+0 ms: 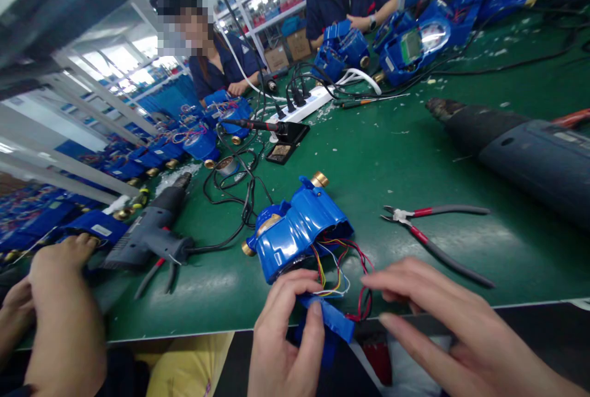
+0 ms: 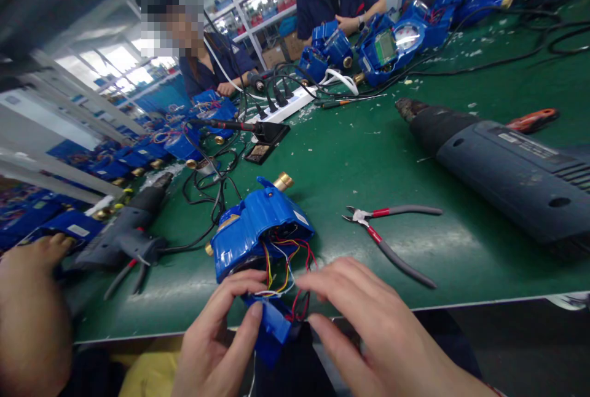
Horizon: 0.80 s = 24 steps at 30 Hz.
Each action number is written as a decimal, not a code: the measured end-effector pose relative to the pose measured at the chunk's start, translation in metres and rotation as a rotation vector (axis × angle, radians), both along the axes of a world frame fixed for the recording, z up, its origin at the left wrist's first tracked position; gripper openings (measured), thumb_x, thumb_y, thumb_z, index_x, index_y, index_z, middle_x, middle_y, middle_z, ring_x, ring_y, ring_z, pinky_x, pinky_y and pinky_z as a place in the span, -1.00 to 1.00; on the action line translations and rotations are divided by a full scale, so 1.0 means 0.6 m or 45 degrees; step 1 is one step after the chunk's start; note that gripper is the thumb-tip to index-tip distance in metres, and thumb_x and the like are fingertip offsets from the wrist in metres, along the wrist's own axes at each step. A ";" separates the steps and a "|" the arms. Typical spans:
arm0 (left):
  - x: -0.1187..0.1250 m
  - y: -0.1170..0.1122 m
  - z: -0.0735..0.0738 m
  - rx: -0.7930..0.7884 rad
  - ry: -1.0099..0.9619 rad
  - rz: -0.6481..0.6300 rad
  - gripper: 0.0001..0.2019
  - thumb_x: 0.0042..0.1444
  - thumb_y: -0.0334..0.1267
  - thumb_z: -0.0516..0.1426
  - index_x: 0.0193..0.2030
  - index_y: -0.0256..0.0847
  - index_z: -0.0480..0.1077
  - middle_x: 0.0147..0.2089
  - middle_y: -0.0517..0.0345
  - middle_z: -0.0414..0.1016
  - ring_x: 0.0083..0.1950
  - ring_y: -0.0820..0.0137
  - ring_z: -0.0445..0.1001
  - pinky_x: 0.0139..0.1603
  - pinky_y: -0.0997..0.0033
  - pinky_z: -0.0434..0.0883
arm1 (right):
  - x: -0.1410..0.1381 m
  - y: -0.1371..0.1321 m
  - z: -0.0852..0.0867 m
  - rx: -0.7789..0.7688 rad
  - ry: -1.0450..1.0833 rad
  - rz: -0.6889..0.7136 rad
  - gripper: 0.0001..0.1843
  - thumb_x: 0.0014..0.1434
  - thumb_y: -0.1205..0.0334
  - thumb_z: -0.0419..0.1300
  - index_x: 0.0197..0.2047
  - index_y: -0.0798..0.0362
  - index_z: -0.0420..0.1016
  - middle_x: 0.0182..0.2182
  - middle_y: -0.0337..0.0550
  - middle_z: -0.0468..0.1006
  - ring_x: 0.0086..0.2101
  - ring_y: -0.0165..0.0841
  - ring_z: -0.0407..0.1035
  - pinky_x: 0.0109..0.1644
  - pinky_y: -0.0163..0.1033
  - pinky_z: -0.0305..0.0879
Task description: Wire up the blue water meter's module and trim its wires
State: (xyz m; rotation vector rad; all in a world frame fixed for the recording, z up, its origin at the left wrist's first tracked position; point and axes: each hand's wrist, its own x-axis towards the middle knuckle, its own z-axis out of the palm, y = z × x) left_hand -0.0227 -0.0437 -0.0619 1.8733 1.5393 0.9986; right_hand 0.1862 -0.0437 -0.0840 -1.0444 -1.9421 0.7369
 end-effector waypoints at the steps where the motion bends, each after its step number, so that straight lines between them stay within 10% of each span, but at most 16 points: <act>1: 0.004 -0.001 0.000 -0.015 -0.045 0.039 -0.87 0.17 -0.38 0.10 -0.26 -0.05 0.44 -0.11 0.22 0.52 -0.05 0.40 0.49 -0.01 0.49 0.37 | -0.006 0.016 0.008 0.010 0.012 -0.008 -0.61 0.24 0.44 0.07 0.09 -0.07 0.33 -0.10 -0.16 0.44 -0.08 -0.38 0.36 -0.04 -0.35 0.36; 10: 0.018 -0.013 -0.011 -0.013 -0.354 0.235 -0.92 0.16 -0.25 0.16 -0.34 -0.10 0.46 -0.07 0.13 0.50 0.07 0.32 0.40 0.09 0.41 0.29 | -0.034 0.052 0.043 0.038 0.085 0.132 -0.53 0.07 0.53 0.01 0.01 -0.03 0.39 0.01 -0.17 0.27 0.03 -0.29 0.12 0.09 -0.17 0.17; 24: 0.022 -0.007 -0.011 -0.032 -0.371 0.256 -0.77 0.23 -0.13 0.10 -0.39 -0.17 0.41 -0.43 0.21 0.42 -0.37 0.43 0.41 -0.31 0.52 0.31 | -0.048 0.066 0.029 -0.223 0.303 0.237 -0.81 0.35 0.29 0.09 -0.33 0.01 0.41 -0.35 -0.31 0.44 -0.24 -0.42 0.27 -0.16 -0.32 0.16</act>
